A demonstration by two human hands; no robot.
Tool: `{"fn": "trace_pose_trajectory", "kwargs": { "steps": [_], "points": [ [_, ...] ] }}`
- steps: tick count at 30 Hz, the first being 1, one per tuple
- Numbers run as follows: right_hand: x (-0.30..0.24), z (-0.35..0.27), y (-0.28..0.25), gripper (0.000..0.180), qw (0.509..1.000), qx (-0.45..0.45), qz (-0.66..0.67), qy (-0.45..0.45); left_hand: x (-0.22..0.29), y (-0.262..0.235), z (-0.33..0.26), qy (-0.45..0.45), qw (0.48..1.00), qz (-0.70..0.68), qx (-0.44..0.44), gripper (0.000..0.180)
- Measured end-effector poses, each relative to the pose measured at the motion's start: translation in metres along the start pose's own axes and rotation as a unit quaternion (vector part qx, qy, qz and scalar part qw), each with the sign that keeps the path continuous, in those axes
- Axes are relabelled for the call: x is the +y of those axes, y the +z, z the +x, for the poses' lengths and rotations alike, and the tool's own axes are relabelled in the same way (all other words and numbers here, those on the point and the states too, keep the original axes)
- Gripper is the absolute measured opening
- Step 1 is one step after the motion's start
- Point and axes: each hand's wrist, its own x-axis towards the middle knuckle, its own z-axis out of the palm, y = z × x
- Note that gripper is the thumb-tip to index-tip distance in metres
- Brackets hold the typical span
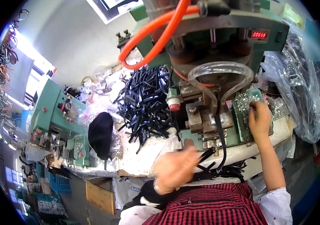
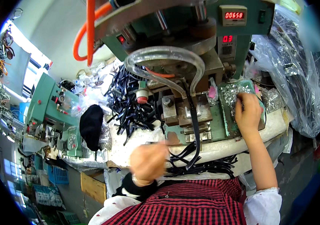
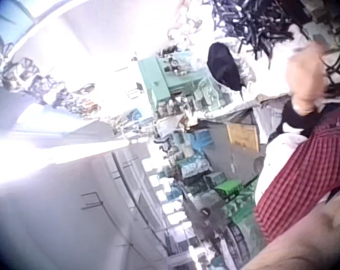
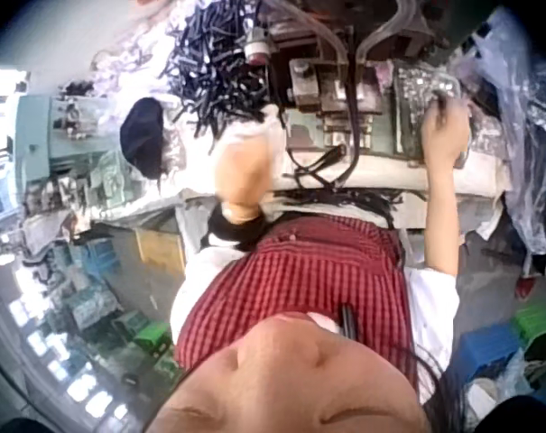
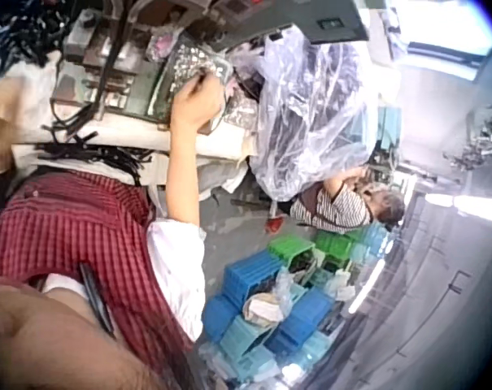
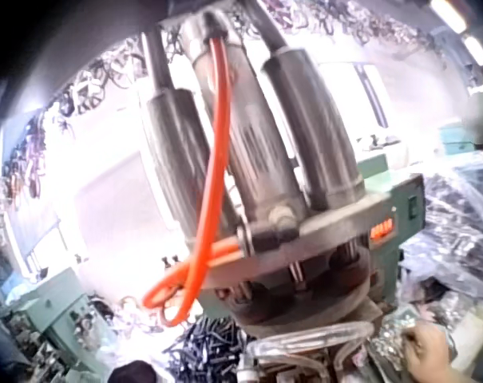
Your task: The person repeatedly picks black cable segments and small metallic components, inserts them into a press machine, and removes the assembled units. The process is continuous and repetitive, with the person handling items one at a time and placing finished pieces aside.
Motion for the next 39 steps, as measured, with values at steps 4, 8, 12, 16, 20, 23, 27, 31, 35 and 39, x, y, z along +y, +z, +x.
{"fn": "trace_pose_trajectory", "kwargs": {
  "steps": [4, 8, 12, 16, 20, 23, 27, 31, 35, 39],
  "points": [
    [0.002, -0.006, -0.012, 0.013, 0.992, 0.021, 0.071, 0.098, -0.06, -0.045, 0.0, -0.163, 0.965, 0.199, 0.051, 0.013],
    [-0.013, 0.0, -0.005, 0.012, 0.981, -0.001, 0.126, 0.146, -0.139, -0.052, -0.036, -0.227, 0.925, 0.287, -0.104, 0.007],
    [-0.011, -0.006, 0.003, 0.014, 0.974, 0.007, 0.148, 0.169, -0.192, -0.019, -0.109, -0.273, 0.881, 0.344, -0.176, 0.008],
    [0.003, -0.033, -0.02, 0.012, 0.967, 0.045, 0.104, 0.228, -0.171, -0.034, -0.111, -0.35, 0.883, 0.282, -0.133, 0.008],
    [-0.015, -0.033, -0.047, 0.012, 0.964, 0.037, 0.162, 0.21, -0.138, -0.043, -0.077, -0.435, 0.884, 0.135, -0.102, 0.007],
    [-0.059, -0.002, -0.043, 0.013, 0.963, 0.006, 0.24, 0.124, -0.129, -0.027, -0.061, -0.409, 0.912, -0.044, -0.01, 0.002],
    [-0.103, 0.021, -0.008, 0.014, 0.931, -0.03, 0.349, 0.099, -0.104, 0.004, -0.048, -0.418, 0.886, -0.195, 0.038, 0.007],
    [-0.128, 0.01, 0.005, 0.016, 0.847, -0.014, 0.484, 0.218, -0.072, 0.019, -0.039, -0.42, 0.871, -0.247, 0.061, 0.01],
    [-0.138, 0.016, -0.003, 0.027, 0.732, -0.054, 0.594, 0.33, -0.038, 0.018, 0.012, -0.27, 0.93, -0.213, 0.125, 0.01],
    [-0.149, 0.018, -0.007, 0.033, 0.756, -0.043, 0.583, 0.294, -0.006, 0.008, 0.039, -0.064, 0.974, -0.189, 0.108, 0.01]
  ]
}}
